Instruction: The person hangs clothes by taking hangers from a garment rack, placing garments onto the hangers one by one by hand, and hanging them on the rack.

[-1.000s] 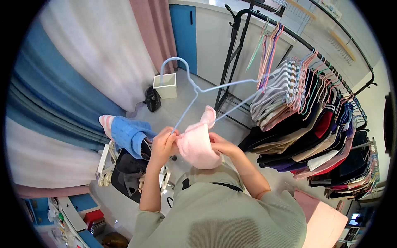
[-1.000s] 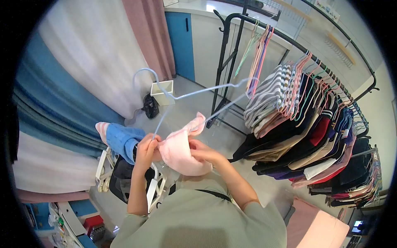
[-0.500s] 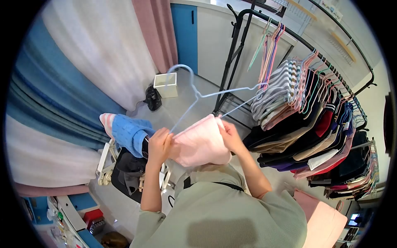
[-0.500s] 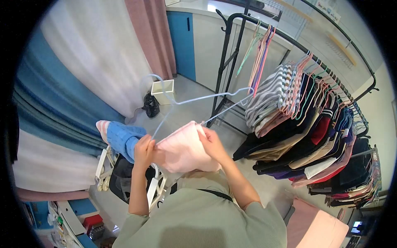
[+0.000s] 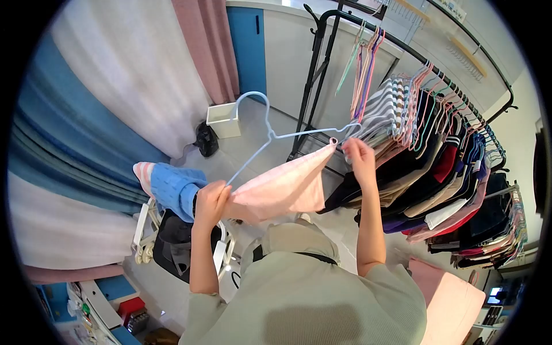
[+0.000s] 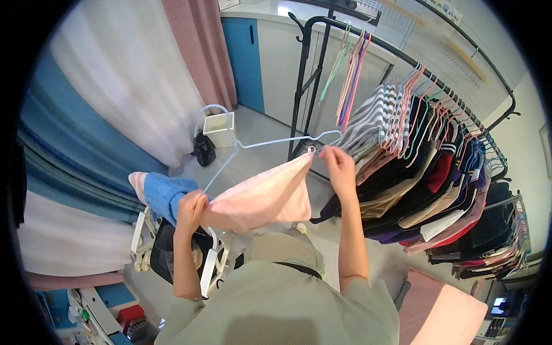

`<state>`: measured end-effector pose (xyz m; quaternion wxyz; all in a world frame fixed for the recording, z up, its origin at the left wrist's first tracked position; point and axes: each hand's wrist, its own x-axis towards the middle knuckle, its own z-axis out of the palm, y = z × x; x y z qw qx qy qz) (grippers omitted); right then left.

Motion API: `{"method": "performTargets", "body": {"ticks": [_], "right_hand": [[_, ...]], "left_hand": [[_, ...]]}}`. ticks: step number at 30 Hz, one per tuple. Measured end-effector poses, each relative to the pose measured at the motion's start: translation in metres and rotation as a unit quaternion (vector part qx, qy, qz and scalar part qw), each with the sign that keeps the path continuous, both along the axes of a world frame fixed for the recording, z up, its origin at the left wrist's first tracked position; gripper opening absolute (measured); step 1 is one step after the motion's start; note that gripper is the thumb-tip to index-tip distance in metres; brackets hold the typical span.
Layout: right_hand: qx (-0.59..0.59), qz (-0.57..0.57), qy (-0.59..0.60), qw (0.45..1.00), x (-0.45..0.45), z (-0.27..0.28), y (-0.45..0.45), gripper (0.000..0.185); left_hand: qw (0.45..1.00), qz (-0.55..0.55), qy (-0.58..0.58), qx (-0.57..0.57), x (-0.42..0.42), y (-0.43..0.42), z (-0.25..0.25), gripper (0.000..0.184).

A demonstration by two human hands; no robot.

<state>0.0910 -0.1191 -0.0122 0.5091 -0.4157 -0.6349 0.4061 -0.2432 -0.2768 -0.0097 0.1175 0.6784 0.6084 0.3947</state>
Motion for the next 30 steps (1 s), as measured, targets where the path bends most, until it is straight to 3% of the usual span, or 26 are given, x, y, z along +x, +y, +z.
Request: {"method": "performTargets", "body": {"ticks": [3, 6, 9, 16, 22, 25, 30], "right_hand": [[-0.002, 0.003, -0.108, 0.994, -0.012, -0.006, -0.011, 0.025], [-0.013, -0.017, -0.09, 0.996, -0.023, -0.015, -0.012, 0.021], [-0.006, -0.012, 0.033, 0.999, -0.021, -0.021, -0.003, 0.015], [0.031, -0.104, -0.04, 0.993, -0.011, -0.014, -0.002, 0.014], [0.043, -0.175, -0.031, 0.983, 0.004, -0.01, 0.0, 0.015], [0.042, -0.181, -0.018, 0.982, 0.009, -0.009, -0.003, 0.015], [0.064, -0.219, -0.001, 0.974, 0.011, -0.005, -0.004, 0.014]], "left_hand": [[1.0, -0.003, 0.002, 0.007, 0.005, 0.005, 0.006, 0.027], [1.0, -0.003, -0.009, 0.006, 0.003, 0.009, 0.006, 0.026], [0.999, 0.013, -0.053, 0.007, 0.005, 0.012, 0.012, 0.023], [0.993, 0.023, -0.11, -0.036, 0.003, 0.015, 0.013, 0.025], [0.985, 0.001, -0.162, -0.068, 0.003, 0.017, 0.01, 0.023], [0.994, -0.011, -0.104, 0.013, 0.007, 0.02, 0.013, 0.023], [0.995, -0.006, -0.086, -0.042, 0.003, 0.02, 0.007, 0.025]]}}
